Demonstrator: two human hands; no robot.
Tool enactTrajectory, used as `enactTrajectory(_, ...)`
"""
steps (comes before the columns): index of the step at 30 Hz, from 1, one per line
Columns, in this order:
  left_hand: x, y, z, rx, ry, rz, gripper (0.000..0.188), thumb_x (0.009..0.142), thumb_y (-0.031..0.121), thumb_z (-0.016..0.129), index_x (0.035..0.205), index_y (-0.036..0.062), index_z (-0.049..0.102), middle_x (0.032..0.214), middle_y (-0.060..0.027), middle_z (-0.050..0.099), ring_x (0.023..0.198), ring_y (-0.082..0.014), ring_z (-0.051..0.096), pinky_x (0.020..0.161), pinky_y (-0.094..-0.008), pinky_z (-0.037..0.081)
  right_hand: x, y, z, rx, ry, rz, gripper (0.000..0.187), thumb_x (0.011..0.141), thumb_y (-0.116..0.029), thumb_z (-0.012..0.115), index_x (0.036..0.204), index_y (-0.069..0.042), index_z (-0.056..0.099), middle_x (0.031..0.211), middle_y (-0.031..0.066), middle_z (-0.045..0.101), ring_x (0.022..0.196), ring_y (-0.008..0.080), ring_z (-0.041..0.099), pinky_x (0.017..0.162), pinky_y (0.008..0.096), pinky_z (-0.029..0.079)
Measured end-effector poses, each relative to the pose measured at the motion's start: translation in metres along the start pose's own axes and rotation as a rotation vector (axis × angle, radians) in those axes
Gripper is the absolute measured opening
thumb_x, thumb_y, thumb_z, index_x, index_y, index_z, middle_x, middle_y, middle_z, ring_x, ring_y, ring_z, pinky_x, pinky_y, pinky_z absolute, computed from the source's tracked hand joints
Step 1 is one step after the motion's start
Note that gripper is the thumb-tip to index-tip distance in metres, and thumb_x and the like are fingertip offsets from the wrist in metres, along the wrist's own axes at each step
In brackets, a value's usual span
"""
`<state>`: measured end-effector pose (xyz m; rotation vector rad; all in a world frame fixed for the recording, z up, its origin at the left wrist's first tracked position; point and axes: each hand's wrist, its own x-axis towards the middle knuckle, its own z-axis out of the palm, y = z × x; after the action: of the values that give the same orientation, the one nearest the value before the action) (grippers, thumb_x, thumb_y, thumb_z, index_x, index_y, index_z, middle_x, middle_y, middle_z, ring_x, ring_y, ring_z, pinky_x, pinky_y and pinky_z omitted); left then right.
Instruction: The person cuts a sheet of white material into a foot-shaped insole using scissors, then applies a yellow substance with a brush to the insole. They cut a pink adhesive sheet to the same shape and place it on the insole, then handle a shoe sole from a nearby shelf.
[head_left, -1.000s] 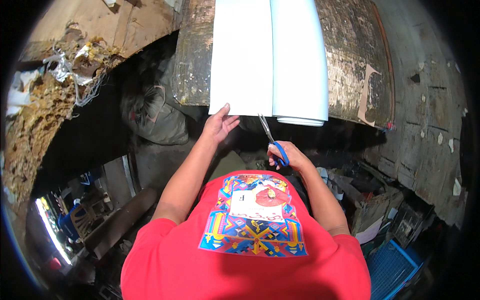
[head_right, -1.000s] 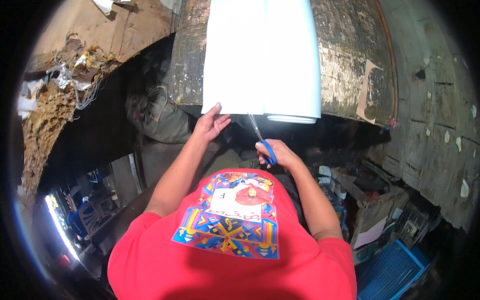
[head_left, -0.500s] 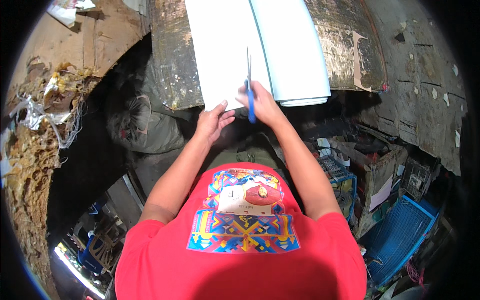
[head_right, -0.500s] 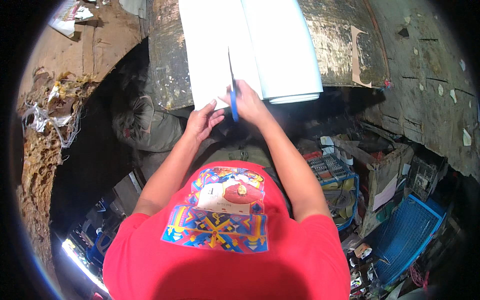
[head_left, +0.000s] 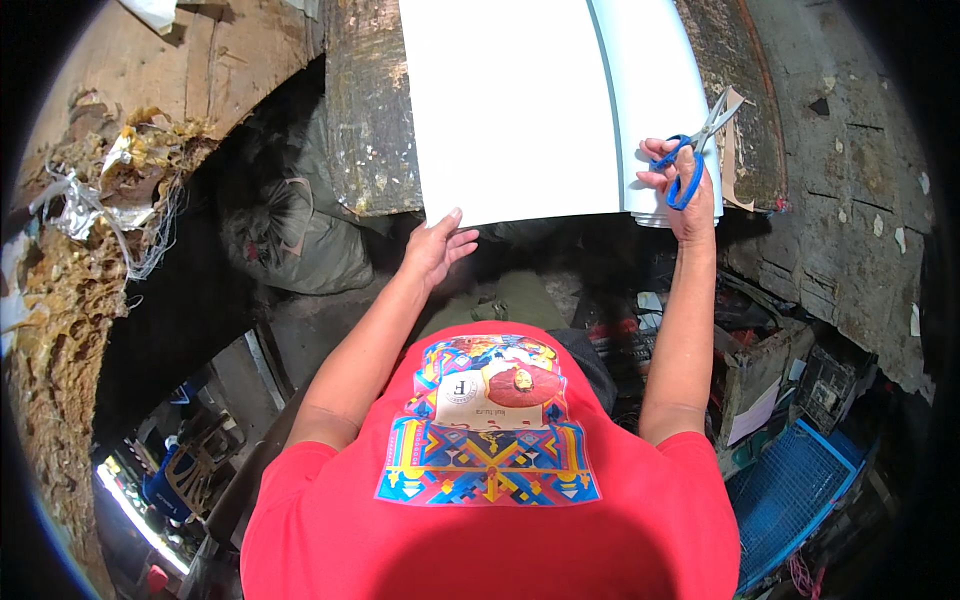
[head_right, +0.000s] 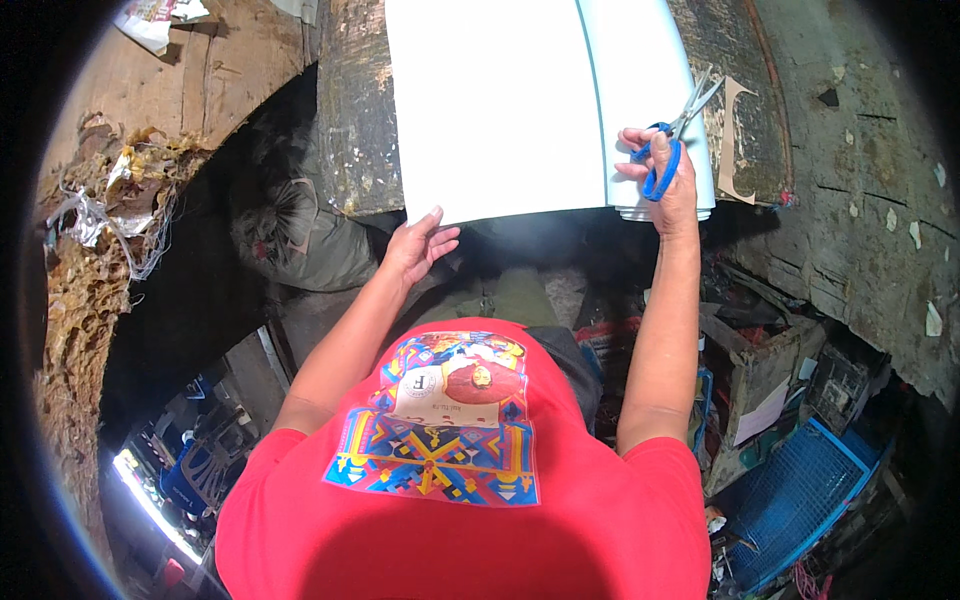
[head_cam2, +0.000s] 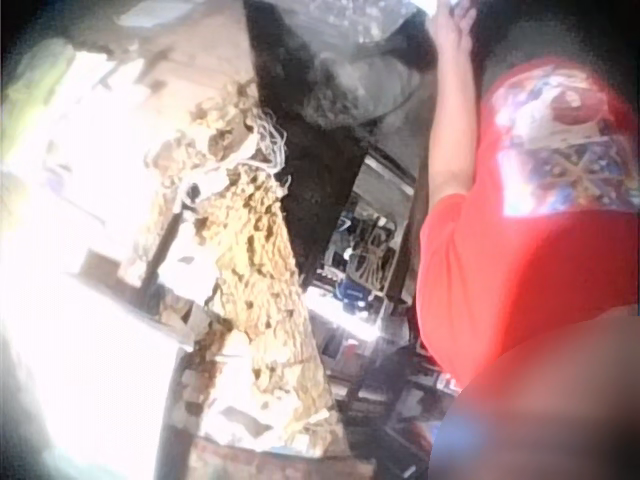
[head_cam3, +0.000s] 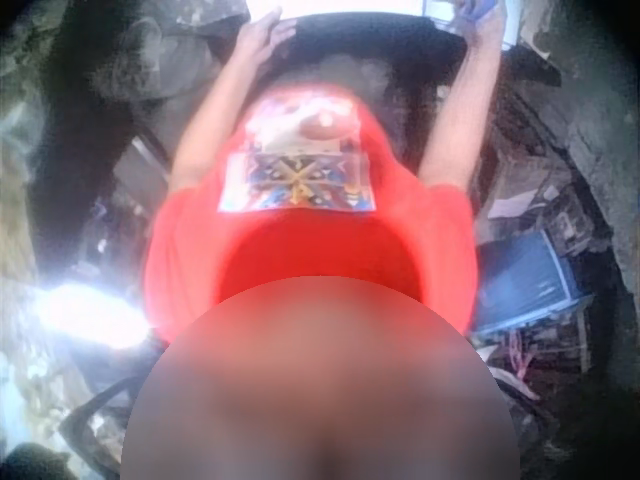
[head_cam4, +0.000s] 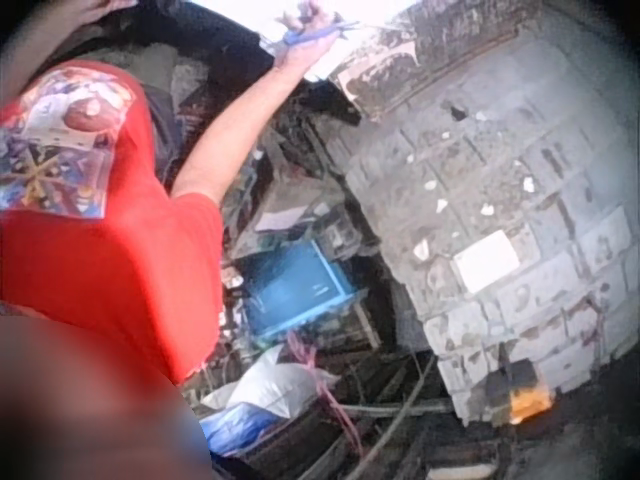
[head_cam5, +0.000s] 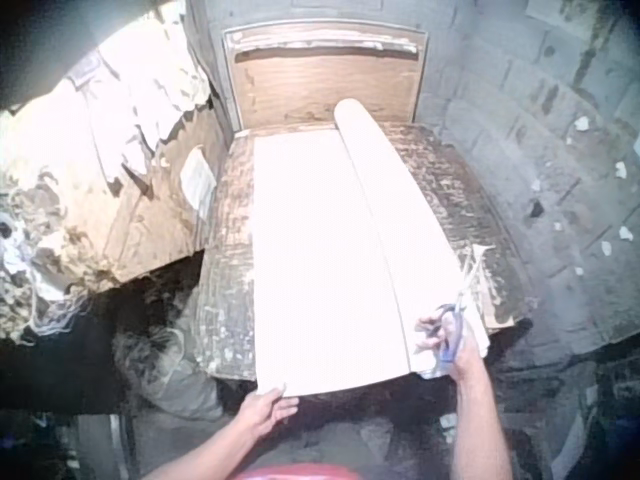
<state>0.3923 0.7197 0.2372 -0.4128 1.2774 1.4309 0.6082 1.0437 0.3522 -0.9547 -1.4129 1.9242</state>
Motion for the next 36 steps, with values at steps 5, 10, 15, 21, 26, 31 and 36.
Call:
enactTrajectory(5, 0.002, -0.008, -0.006, -0.064, -0.042, -0.011, 0.046, 0.099, 0.034, 0.07, 0.129, 0.0023, 0.056, 0.124, -0.0166, 0.065, 0.103, -0.027, 0.069, 0.081, -0.0384, 0.063, -0.004, 0.007, -0.008, 0.103, 0.049, -0.01, 0.053, 0.104, -0.049, 0.059, 0.121, 0.002, 0.059, 0.127, 0.0236, 0.063, 0.126, 0.0353, 0.06, 0.097, 0.0448, 0.056)
enactTrajectory(10, -0.002, -0.021, 0.002, -0.191, -0.055, -0.098, 0.044, 0.097, 0.035, 0.074, 0.125, 0.0052, 0.058, 0.128, -0.0161, 0.064, 0.11, -0.0276, 0.067, 0.089, -0.0411, 0.061, -0.023, 0.0, -0.001, 0.143, 0.046, -0.106, 0.049, 0.107, -0.046, 0.054, 0.116, 0.002, 0.06, 0.118, 0.019, 0.066, 0.113, 0.0284, 0.065, 0.096, 0.0425, 0.053)
enactTrajectory(15, 0.008, -0.039, 0.025, -0.148, -0.238, -0.155, 0.039, 0.095, 0.033, 0.077, 0.12, 0.0077, 0.061, 0.129, -0.0133, 0.065, 0.112, -0.0259, 0.065, 0.091, -0.0404, 0.06, -0.117, 0.045, 0.026, -0.075, -0.174, 0.649, 0.026, 0.098, -0.029, 0.07, 0.092, -0.004, 0.065, 0.076, 0.0074, 0.068, 0.069, 0.0175, 0.068, 0.06, 0.0306, 0.054)
enactTrajectory(21, 0.015, -0.036, 0.037, -0.119, -0.138, -0.136, 0.034, 0.097, 0.021, 0.072, 0.123, 0.0014, 0.061, 0.121, -0.0145, 0.067, 0.102, -0.0241, 0.069, 0.084, -0.0368, 0.062, -0.163, 0.14, 0.021, -0.206, -0.279, 0.792, 0.042, 0.102, -0.049, 0.062, 0.1, -0.007, 0.062, 0.087, 0.0027, 0.064, 0.078, 0.0114, 0.066, 0.064, 0.0259, 0.056)
enactTrajectory(26, 0.006, -0.027, 0.037, -0.095, -0.171, -0.114, 0.033, 0.097, 0.02, 0.072, 0.122, 0.001, 0.061, 0.118, -0.0146, 0.068, 0.1, -0.0238, 0.07, 0.082, -0.0356, 0.062, -0.143, 0.143, 0.008, -0.209, -0.299, 0.701, 0.045, 0.1, -0.052, 0.063, 0.101, -0.007, 0.063, 0.084, 0.0029, 0.064, 0.077, 0.0114, 0.066, 0.064, 0.0248, 0.055)
enactTrajectory(31, 0.003, -0.023, 0.039, -0.095, -0.176, -0.118, 0.033, 0.097, 0.02, 0.072, 0.121, 0.0006, 0.061, 0.117, -0.015, 0.069, 0.1, -0.024, 0.07, 0.082, -0.0354, 0.062, -0.132, 0.137, 0.01, -0.225, -0.294, 0.671, 0.041, 0.103, -0.047, 0.06, 0.101, -0.006, 0.062, 0.083, 0.0026, 0.065, 0.076, 0.012, 0.068, 0.063, 0.0252, 0.056)
enactTrajectory(36, 0.004, -0.023, 0.039, -0.081, -0.15, -0.126, 0.032, 0.097, 0.019, 0.072, 0.12, 0.0005, 0.061, 0.116, -0.0152, 0.069, 0.1, -0.0239, 0.07, 0.082, -0.0355, 0.062, -0.131, 0.143, 0.016, -0.168, -0.246, 0.664, 0.047, 0.1, -0.053, 0.063, 0.097, -0.006, 0.063, 0.08, 0.0027, 0.064, 0.073, 0.0118, 0.065, 0.06, 0.0261, 0.052)
